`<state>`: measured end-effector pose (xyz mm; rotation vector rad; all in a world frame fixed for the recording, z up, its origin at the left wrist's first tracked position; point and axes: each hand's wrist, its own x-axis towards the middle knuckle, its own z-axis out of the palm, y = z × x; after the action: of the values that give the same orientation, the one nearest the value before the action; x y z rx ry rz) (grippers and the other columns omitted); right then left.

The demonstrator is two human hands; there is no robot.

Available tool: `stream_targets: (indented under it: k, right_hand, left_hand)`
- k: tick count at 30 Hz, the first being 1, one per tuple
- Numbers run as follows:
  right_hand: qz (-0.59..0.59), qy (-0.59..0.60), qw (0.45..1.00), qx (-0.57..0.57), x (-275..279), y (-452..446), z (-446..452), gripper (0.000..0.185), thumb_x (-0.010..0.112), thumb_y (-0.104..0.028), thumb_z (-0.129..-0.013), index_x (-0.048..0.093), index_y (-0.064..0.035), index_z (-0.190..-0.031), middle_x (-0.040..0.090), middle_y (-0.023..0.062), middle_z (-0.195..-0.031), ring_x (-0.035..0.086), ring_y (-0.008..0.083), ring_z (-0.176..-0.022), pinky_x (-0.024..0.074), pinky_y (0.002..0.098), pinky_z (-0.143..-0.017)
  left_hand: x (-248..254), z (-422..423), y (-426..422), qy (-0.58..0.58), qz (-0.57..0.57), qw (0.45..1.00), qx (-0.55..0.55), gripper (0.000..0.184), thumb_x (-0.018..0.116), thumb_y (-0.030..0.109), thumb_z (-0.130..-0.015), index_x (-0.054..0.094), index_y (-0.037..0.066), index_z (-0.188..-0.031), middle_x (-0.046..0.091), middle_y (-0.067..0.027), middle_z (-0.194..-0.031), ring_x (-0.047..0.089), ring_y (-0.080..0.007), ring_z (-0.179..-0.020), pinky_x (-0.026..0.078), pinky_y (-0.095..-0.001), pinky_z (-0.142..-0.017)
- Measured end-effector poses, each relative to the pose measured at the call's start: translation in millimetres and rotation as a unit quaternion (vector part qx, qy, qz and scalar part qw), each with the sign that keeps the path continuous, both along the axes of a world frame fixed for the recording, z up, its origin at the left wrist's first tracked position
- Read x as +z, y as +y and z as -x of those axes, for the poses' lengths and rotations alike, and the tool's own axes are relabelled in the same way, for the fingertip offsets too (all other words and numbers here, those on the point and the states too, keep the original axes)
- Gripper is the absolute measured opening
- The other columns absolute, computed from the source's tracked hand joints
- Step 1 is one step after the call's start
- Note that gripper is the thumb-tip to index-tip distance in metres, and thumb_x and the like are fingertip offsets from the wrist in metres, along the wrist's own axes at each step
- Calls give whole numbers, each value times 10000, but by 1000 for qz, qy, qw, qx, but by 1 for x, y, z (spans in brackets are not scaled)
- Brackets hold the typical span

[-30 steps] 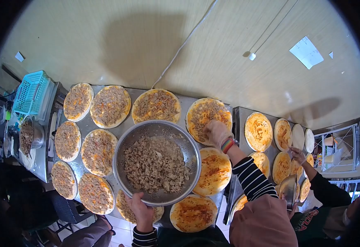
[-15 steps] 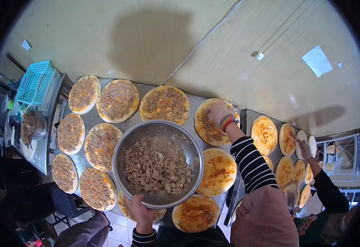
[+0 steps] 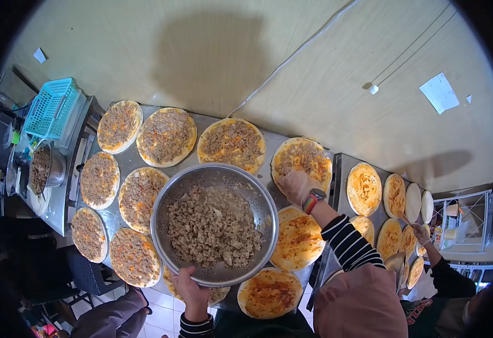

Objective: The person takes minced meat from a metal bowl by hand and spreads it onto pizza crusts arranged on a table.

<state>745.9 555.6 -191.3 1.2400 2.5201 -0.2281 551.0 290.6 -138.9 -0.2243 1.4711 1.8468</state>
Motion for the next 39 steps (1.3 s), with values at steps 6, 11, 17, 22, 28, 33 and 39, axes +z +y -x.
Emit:
stream_targets:
  k: [6,11,17,22,28,33,39]
  right_hand:
    - [-17,166,986,-26,-10,51,-21,161,543,-154,-763,653,-145,-880,603,123,-894,589,278,-891,472,374,-783]
    - [-70,131,983,-106,-36,101,-26,144,547,-151,-749,664,-156,-834,616,98,-903,580,265,-901,457,337,-806]
    - [-86,139,986,-36,-42,111,-14,124,570,-142,-708,672,-152,-777,635,84,-884,592,249,-895,460,326,-811]
    - [-36,131,988,-79,-21,108,-12,152,584,-97,-676,671,-144,-792,637,95,-872,599,256,-875,466,346,-799]
    - [-11,157,987,-27,-12,70,-34,169,569,-52,-663,662,-123,-785,629,125,-845,593,288,-843,468,364,-775]
    - [-25,248,968,24,-2,44,-43,179,556,-50,-676,646,-103,-822,624,124,-857,594,291,-823,474,366,-753]
    - [-117,66,991,-19,-9,34,-27,158,533,-130,-758,641,-136,-873,613,110,-875,595,271,-837,477,361,-739]
  left_hand:
    - [-8,2,-4,-3,-17,1000,-12,563,422,-15,-657,396,56,-1215,496,-105,-1088,534,-238,-952,475,-368,-815]
    - [-2,0,-1,2,-4,1000,12,522,415,2,-663,393,9,-1184,502,-130,-1052,548,-270,-929,493,-391,-815]
    - [1,-2,3,14,-40,999,1,527,415,-6,-658,396,9,-1185,499,-131,-1065,545,-268,-940,491,-391,-819]
    - [-4,0,-1,6,-25,1000,-4,542,412,-7,-660,382,17,-1201,489,-134,-1085,539,-269,-954,485,-393,-835]
    - [-8,0,-1,12,-37,999,-15,553,413,-6,-663,383,39,-1213,492,-117,-1074,538,-249,-945,484,-376,-821]
    - [-4,-4,0,2,-33,999,-9,559,421,-1,-662,393,51,-1218,498,-103,-1068,538,-233,-936,479,-356,-807]
    - [-1,-1,-6,-2,-38,999,-9,572,417,-8,-654,376,43,-1222,477,-120,-1112,511,-258,-997,455,-381,-866]
